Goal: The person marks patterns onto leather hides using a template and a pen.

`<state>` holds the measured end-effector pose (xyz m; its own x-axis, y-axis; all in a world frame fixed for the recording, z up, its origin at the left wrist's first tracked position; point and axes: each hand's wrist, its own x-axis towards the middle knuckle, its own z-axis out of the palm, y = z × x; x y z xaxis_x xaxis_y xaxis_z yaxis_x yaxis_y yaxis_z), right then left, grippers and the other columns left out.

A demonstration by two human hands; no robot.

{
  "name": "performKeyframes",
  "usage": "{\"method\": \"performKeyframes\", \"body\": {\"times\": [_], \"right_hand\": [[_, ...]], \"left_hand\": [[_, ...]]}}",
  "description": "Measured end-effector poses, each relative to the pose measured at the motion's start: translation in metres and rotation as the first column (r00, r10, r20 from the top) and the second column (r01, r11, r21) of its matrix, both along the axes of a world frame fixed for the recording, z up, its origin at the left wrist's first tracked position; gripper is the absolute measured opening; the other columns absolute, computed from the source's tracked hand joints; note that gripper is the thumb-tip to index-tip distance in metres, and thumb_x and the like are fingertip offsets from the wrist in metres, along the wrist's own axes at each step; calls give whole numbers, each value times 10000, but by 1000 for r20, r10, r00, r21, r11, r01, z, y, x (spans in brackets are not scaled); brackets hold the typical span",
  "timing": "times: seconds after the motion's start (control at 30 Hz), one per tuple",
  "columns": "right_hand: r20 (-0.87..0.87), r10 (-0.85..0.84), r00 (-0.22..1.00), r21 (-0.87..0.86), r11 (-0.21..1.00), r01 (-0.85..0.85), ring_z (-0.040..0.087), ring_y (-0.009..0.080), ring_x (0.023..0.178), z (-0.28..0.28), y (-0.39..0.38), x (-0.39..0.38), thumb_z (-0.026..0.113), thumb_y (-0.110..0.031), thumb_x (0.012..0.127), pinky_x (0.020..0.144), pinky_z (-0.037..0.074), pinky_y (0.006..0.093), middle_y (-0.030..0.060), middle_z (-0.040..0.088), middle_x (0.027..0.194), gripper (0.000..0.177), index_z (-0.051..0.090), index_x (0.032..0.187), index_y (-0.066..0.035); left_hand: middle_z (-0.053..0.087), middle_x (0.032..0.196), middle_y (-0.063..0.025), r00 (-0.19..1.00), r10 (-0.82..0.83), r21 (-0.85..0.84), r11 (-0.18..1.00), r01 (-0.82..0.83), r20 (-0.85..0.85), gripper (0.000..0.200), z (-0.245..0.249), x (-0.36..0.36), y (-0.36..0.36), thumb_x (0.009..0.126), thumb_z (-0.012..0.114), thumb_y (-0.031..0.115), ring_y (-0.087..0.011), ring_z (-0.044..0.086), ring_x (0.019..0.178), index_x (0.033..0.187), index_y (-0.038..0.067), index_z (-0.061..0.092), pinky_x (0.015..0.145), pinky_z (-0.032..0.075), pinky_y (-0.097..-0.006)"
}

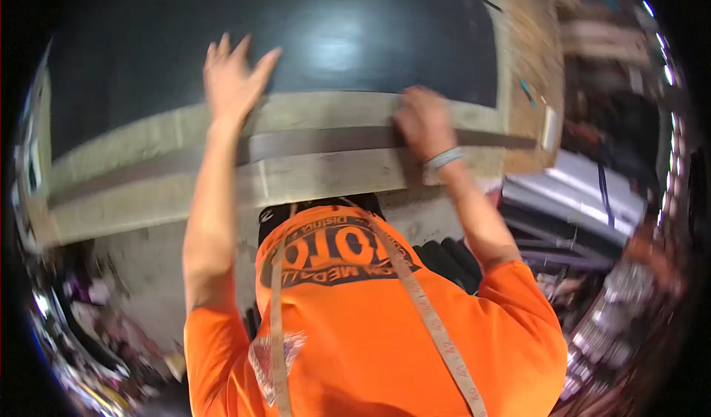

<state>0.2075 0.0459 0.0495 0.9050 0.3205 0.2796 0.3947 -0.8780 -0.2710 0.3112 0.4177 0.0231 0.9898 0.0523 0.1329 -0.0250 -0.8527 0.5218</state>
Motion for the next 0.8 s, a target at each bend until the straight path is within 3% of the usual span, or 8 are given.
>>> {"method": "performKeyframes", "body": {"times": [0.03,0.1,0.27,0.37,0.47,0.53,0.63,0.8], "right_hand": [[-228,53,972,131,991,-23,619,402,1146,4,28,-29,772,-252,837,996,485,527,179,653,1258,391,676,1172,-75],[-71,-4,997,32,999,6,572,399,1181,-9,50,-57,788,-346,843,1008,464,524,168,614,1263,481,647,1208,-64],[-245,-65,967,-42,998,56,537,355,1135,-15,53,-57,826,-507,773,1013,423,487,150,579,1171,600,624,1139,-76],[-251,-6,968,-96,995,-19,544,332,1050,-15,44,-43,829,-590,721,957,423,445,119,582,1060,657,601,1056,-72],[-316,32,948,-140,987,-80,557,327,1009,-18,44,-32,838,-588,704,924,446,429,124,590,1008,672,586,1023,-52],[-193,70,979,-92,992,-89,562,326,981,-16,43,-36,842,-578,702,897,460,425,122,586,998,664,588,1018,-52],[-187,36,982,-86,995,-53,564,318,1051,-9,47,-48,844,-556,694,936,473,433,122,584,1028,670,588,1042,-44],[-66,-13,998,-53,999,9,590,334,1026,-1,50,-65,865,-442,718,892,500,445,132,607,1067,560,610,1039,-60]], "left_hand": [[522,1507,-228,998,-67,-28,997,67,18,699,0,-25,21,921,654,600,-408,402,1462,1330,33,673,1208,320,-484],[471,1552,-194,988,-139,164,975,147,-62,657,13,-83,33,915,711,481,-393,374,1471,1387,35,615,1200,327,-503],[569,1326,-188,965,-255,120,958,260,-55,638,10,-149,46,848,798,409,-392,509,1247,1335,40,615,1084,404,-500],[605,1247,-168,941,-296,226,917,328,-163,677,15,-138,51,801,832,454,-371,525,1197,1309,57,624,1049,418,-480],[701,1107,-195,845,-360,154,881,447,-394,738,43,-110,51,718,852,569,-393,626,1121,1186,17,711,980,489,-472],[734,1023,-251,798,-411,125,852,508,-441,793,47,-101,54,707,812,675,-430,687,1031,1069,-29,760,910,539,-483],[731,994,-290,683,-322,132,841,524,-656,857,54,-81,53,703,777,743,-448,696,987,1019,-54,763,867,556,-487],[638,692,-117,587,-515,-292,851,436,-624,559,45,-31,94,844,760,530,-234,595,663,778,-23,711,638,479,-409]]}}
